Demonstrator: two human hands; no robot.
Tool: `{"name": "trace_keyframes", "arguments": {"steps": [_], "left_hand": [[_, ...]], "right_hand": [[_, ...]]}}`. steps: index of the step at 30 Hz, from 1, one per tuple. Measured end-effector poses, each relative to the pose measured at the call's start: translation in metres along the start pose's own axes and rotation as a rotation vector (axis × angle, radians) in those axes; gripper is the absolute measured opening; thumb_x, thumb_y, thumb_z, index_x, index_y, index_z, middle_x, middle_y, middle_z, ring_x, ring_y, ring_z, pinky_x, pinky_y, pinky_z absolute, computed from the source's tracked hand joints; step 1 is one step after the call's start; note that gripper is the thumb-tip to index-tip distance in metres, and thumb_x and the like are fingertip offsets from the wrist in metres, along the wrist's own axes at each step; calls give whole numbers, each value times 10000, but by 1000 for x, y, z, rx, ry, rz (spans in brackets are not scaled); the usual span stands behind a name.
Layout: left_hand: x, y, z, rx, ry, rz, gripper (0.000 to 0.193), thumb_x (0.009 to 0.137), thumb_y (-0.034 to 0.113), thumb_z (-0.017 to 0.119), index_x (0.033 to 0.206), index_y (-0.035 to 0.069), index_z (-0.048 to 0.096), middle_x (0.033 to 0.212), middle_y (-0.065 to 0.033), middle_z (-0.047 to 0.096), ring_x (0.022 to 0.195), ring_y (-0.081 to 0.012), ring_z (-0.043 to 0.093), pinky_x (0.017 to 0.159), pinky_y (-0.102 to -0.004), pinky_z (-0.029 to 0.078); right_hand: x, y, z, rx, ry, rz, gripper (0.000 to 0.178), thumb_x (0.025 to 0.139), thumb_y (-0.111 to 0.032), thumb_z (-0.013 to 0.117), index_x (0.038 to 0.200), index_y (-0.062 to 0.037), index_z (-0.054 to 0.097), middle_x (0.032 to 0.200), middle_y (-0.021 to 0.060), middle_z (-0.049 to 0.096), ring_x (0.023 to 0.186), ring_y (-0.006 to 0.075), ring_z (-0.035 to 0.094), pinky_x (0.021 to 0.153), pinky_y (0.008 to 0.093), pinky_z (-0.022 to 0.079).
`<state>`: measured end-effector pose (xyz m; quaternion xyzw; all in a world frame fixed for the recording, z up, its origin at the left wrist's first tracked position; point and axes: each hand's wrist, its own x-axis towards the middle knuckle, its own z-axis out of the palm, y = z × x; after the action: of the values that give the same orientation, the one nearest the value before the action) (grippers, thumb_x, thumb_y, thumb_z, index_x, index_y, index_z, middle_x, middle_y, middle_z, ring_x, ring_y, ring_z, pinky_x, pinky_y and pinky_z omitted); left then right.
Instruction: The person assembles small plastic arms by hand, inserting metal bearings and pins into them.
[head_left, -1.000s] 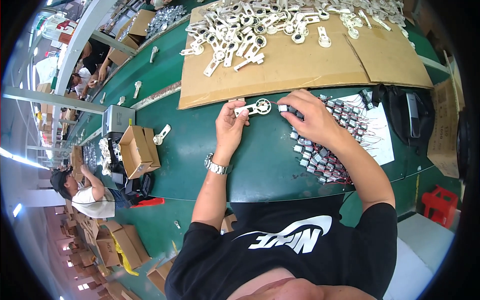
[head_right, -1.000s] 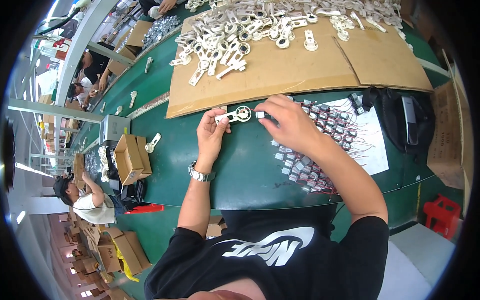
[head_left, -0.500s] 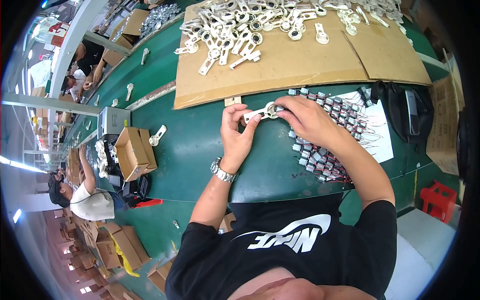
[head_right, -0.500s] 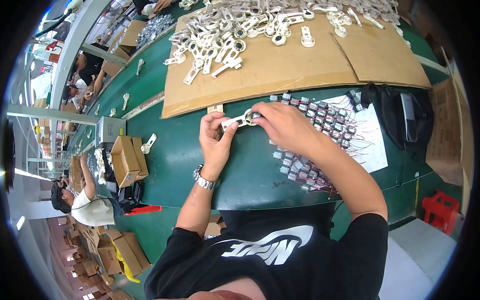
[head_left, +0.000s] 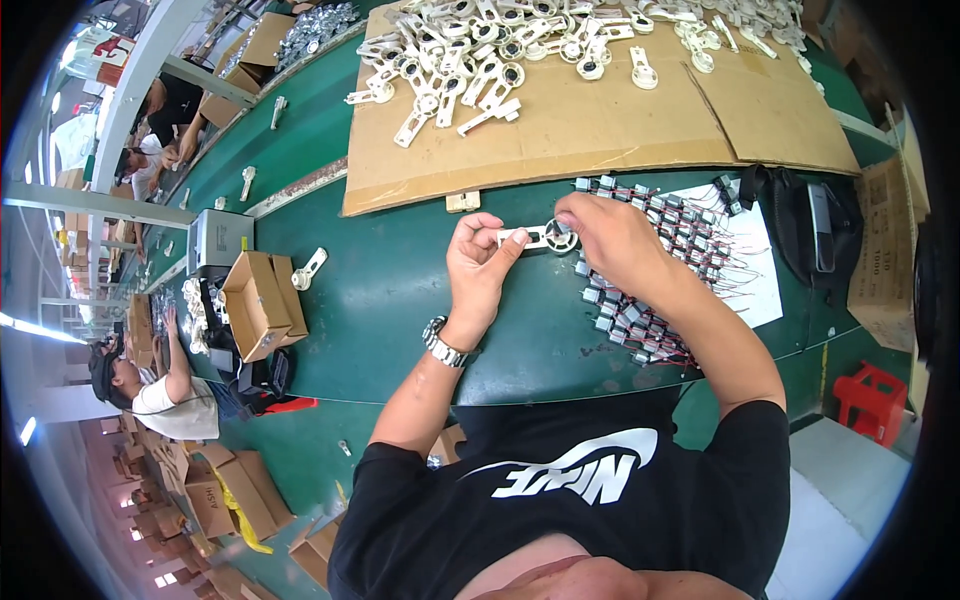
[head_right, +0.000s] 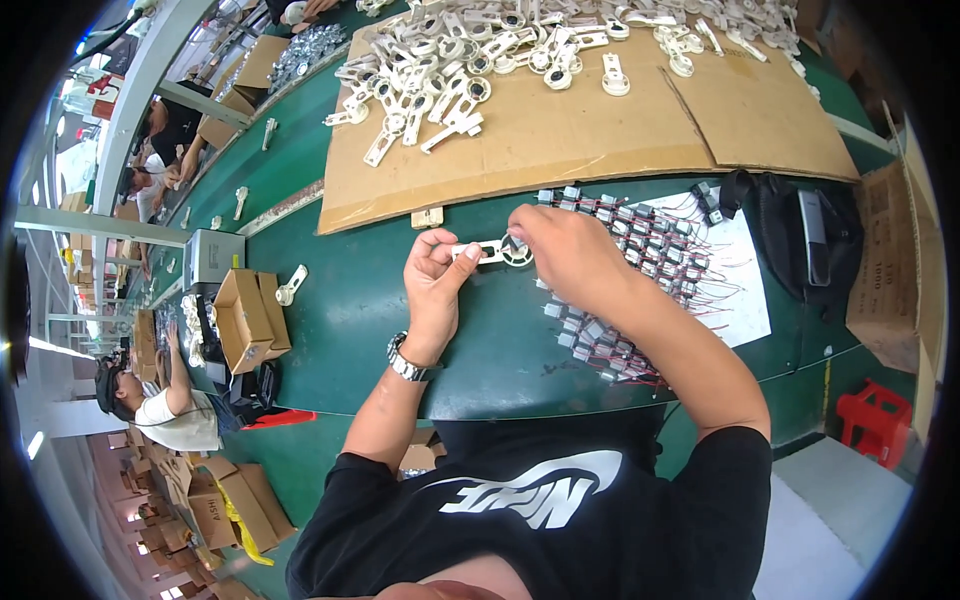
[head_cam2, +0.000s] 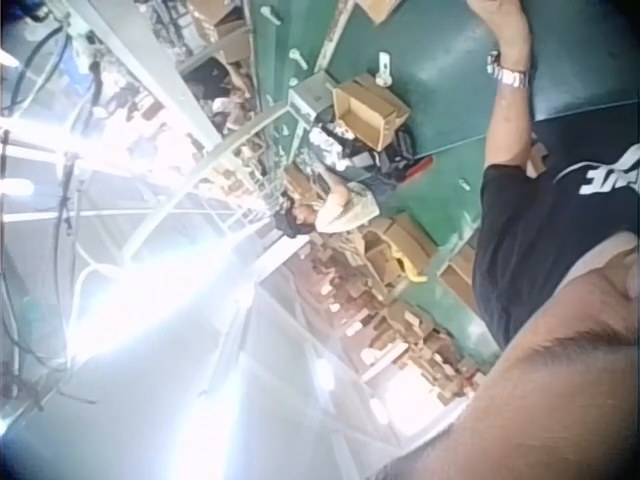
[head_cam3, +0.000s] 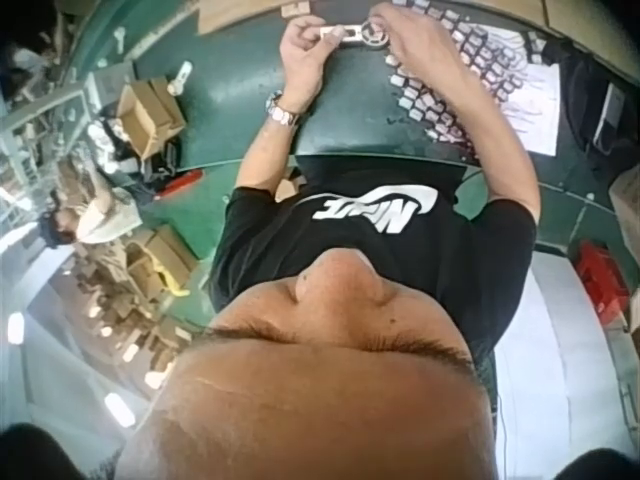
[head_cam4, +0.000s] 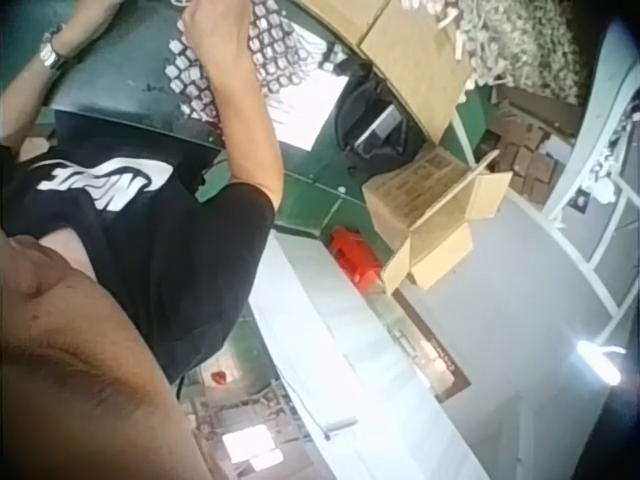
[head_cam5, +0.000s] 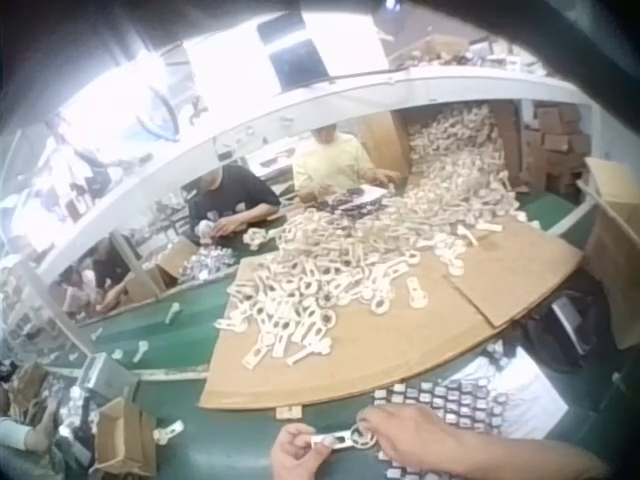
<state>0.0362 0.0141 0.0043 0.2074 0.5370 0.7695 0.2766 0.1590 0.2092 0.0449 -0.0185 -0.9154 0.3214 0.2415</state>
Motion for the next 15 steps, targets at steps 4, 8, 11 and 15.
{"name": "trace_keyframes", "arguments": {"steps": [4,8,11,15], "left_hand": [[-1,-1,2,-9,8,3,299,1012,-44,740,1219,39,540,1048,-99,778,916,-103,714,834,-250,575],[0,-4,0,-21,25,20,297,1006,-22,756,1203,51,546,1017,-107,787,876,-119,722,784,-255,570],[1,-3,-1,-25,47,36,296,1004,2,767,1197,59,550,998,-114,793,874,-138,736,770,-263,567],[1,-4,-3,-6,48,38,295,1004,11,770,1190,61,547,992,-114,792,886,-147,745,765,-267,569]], "right_hand": [[5,2,-4,172,-12,91,85,1040,-126,673,1072,-53,643,852,180,712,789,406,712,676,480,564],[2,-4,-1,-10,23,57,105,1024,-164,698,1034,-65,665,821,158,699,783,369,724,653,477,574],[2,-8,-7,-104,-37,-84,166,985,-212,749,1047,-76,675,863,112,673,799,333,723,668,448,583],[1,-6,-6,-150,-43,-146,232,923,-234,803,1054,-87,682,929,74,642,874,298,711,714,419,590]]}}
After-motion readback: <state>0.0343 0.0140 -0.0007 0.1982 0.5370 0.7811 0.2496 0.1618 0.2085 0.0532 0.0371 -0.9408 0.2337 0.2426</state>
